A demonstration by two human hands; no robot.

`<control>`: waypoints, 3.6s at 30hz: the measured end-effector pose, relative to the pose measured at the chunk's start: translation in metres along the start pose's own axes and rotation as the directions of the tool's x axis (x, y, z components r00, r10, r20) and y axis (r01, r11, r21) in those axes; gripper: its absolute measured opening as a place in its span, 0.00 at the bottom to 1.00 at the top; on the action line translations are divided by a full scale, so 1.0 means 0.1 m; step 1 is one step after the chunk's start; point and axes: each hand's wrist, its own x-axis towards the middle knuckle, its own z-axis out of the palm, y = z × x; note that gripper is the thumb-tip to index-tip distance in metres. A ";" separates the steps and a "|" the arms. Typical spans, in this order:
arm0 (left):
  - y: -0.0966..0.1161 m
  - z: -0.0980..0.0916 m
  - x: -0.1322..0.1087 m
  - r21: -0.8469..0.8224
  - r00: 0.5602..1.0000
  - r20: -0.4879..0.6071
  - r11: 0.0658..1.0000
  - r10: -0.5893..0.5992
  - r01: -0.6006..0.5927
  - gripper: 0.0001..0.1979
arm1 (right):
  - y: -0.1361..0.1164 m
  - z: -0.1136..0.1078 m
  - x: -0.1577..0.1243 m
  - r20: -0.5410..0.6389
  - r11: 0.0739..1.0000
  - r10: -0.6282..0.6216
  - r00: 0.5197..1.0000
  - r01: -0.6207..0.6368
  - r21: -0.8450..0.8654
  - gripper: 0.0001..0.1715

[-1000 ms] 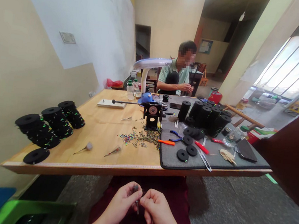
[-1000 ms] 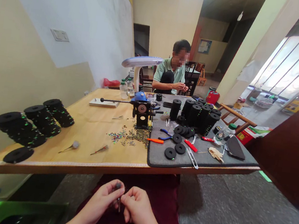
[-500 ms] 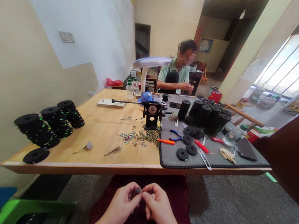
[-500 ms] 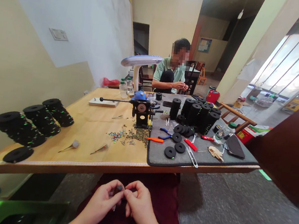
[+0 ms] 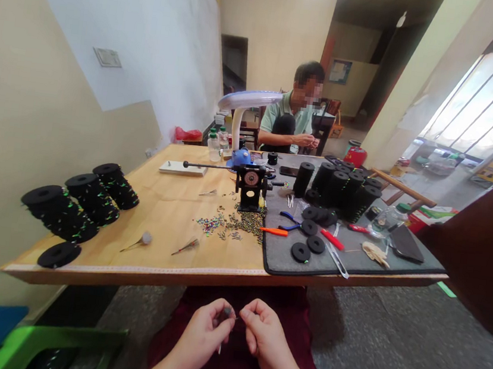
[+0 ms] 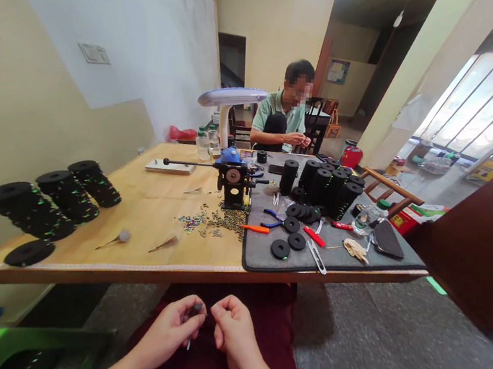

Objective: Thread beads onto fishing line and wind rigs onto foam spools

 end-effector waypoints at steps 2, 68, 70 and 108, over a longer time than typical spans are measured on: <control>0.01 0.00 0.00 0.031 0.997 -0.040 0.998 0.059 -0.057 0.06 | 0.01 0.00 0.00 0.010 1.000 -0.008 1.000 0.008 0.003 0.24; 0.17 -0.07 0.05 0.032 0.994 -0.070 0.996 0.087 -0.085 0.11 | -0.10 -0.02 -0.10 0.132 0.896 -0.276 0.952 0.304 -0.324 0.15; 0.19 -0.08 0.04 0.115 0.989 -0.060 0.985 0.136 -0.128 0.11 | -0.11 0.01 -0.06 0.159 0.947 -0.203 0.966 0.235 -0.220 0.20; 0.57 -0.39 0.68 0.849 0.932 0.014 0.489 0.361 -0.202 0.14 | -0.11 -0.10 0.21 0.010 0.986 -0.164 0.986 0.164 -0.012 0.29</control>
